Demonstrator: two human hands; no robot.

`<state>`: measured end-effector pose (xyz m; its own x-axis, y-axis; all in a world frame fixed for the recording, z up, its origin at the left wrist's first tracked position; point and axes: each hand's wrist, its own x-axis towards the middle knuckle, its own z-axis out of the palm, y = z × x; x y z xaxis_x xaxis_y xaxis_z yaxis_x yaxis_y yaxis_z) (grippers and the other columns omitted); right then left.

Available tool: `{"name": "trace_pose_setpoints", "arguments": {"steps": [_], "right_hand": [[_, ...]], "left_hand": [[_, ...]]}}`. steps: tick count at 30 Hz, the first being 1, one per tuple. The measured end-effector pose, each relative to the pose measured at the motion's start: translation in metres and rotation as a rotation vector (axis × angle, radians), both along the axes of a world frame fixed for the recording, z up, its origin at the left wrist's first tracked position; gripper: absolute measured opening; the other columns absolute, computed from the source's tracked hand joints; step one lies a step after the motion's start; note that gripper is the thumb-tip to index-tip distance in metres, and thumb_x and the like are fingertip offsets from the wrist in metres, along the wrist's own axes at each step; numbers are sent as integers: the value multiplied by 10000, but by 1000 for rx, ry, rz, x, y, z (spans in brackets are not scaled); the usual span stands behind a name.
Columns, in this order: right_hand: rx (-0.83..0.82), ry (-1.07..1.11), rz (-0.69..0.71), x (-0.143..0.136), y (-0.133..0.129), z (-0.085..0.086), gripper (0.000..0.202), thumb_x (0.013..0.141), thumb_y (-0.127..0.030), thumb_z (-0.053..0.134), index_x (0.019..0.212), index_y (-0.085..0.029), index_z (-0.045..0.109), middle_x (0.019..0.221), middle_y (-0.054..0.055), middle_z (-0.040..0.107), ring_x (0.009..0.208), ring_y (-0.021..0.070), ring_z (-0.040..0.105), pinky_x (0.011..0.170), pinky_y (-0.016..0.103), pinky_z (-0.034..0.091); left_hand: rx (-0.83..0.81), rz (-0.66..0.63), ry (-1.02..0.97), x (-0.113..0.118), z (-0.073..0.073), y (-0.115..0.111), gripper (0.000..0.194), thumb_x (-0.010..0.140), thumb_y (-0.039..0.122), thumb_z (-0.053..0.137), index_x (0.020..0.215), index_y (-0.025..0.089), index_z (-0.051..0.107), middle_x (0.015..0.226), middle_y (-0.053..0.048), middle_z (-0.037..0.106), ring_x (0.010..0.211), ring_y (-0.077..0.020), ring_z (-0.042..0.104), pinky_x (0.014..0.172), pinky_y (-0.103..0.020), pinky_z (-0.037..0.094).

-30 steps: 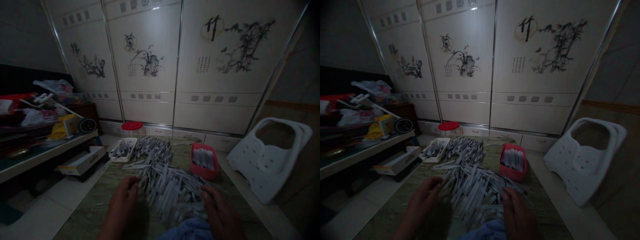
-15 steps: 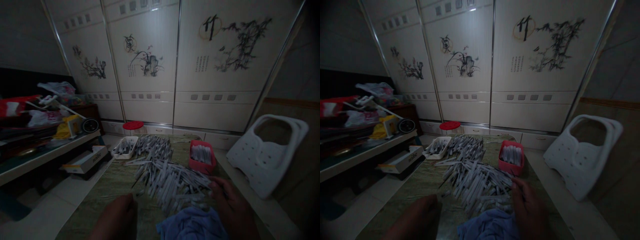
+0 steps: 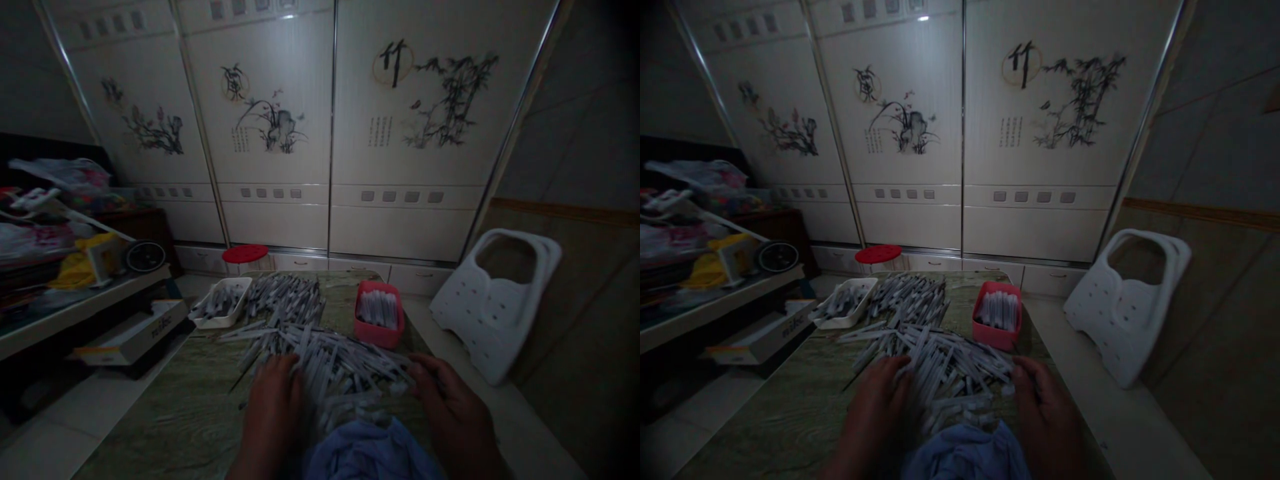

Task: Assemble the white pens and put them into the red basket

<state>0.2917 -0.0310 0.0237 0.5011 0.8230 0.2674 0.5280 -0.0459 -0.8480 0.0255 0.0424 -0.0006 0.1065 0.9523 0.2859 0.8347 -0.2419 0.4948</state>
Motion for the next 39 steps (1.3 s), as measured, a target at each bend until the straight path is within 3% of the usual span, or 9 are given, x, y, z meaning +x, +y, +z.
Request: {"name": "trace_pose_setpoints", "arguments": {"steps": [4, 10, 14, 20, 23, 30, 36, 39], "right_hand": [[-34, 91, -58, 0, 1, 2, 433, 926, -581, 496, 1099, -255, 723, 1051, 68, 795, 880, 255, 740, 697, 306, 560], [-22, 66, -74, 3, 3, -1, 410, 918, -564, 515, 1081, -260, 736, 1032, 60, 800, 908, 258, 731, 681, 291, 550], [-2, 66, 24, 6, 3, -6, 418, 948, -556, 509, 1121, -241, 724, 1108, 82, 787, 940, 255, 738, 726, 293, 576], [-50, 36, 39, 6, 2, -8, 409, 953, -546, 525, 1166, -255, 716, 1118, 66, 778, 970, 251, 731, 795, 304, 573], [-57, 69, 20, 8, 4, -13, 425, 947, -573, 511, 1157, -266, 716, 1146, 59, 769, 994, 259, 723, 822, 323, 573], [-39, -47, 108, 4, 6, -14, 355, 975, -484, 490, 1154, -271, 709, 1162, 67, 759, 1074, 265, 708, 890, 369, 573], [94, -409, 367, -24, 5, -12, 370, 967, -267, 536, 1325, -273, 631, 1303, 65, 711, 1235, 260, 635, 1032, 422, 526], [98, -464, 456, -34, 4, -11, 378, 967, -220, 556, 1339, -258, 616, 1259, 70, 725, 1187, 247, 656, 992, 394, 540]], "left_hand": [[20, 83, 145, -9, 1, 6, 268, 934, 199, 488, 1054, 214, 727, 1134, -101, 721, 1117, -292, 608, 982, -420, 444], [4, 163, 233, 0, -6, 12, 303, 959, 318, 506, 1141, 209, 723, 1180, -114, 711, 1150, -332, 576, 951, -438, 421], [9, 176, 256, -1, -7, 12, 300, 966, 324, 487, 1095, 212, 734, 1190, -116, 706, 1156, -336, 568, 942, -432, 417], [33, 248, 239, -7, 2, 8, 301, 991, 294, 427, 1065, 205, 705, 1143, -119, 736, 1118, -332, 627, 911, -446, 433], [44, 271, 147, -11, 6, 7, 311, 1020, 318, 378, 1078, 203, 661, 1052, -112, 764, 986, -298, 700, 846, -419, 462], [177, 125, -186, -15, 22, -1, 241, 960, 404, 494, 1039, 240, 651, 1039, -73, 764, 998, -284, 703, 830, -382, 499], [-40, -108, -430, 1, 39, -18, 234, 941, 443, 524, 927, 242, 643, 884, -12, 722, 852, -223, 684, 732, -308, 502], [-98, -179, -494, 9, 41, -25, 233, 942, 435, 527, 880, 235, 630, 828, 3, 685, 805, -203, 659, 705, -286, 486]]}}
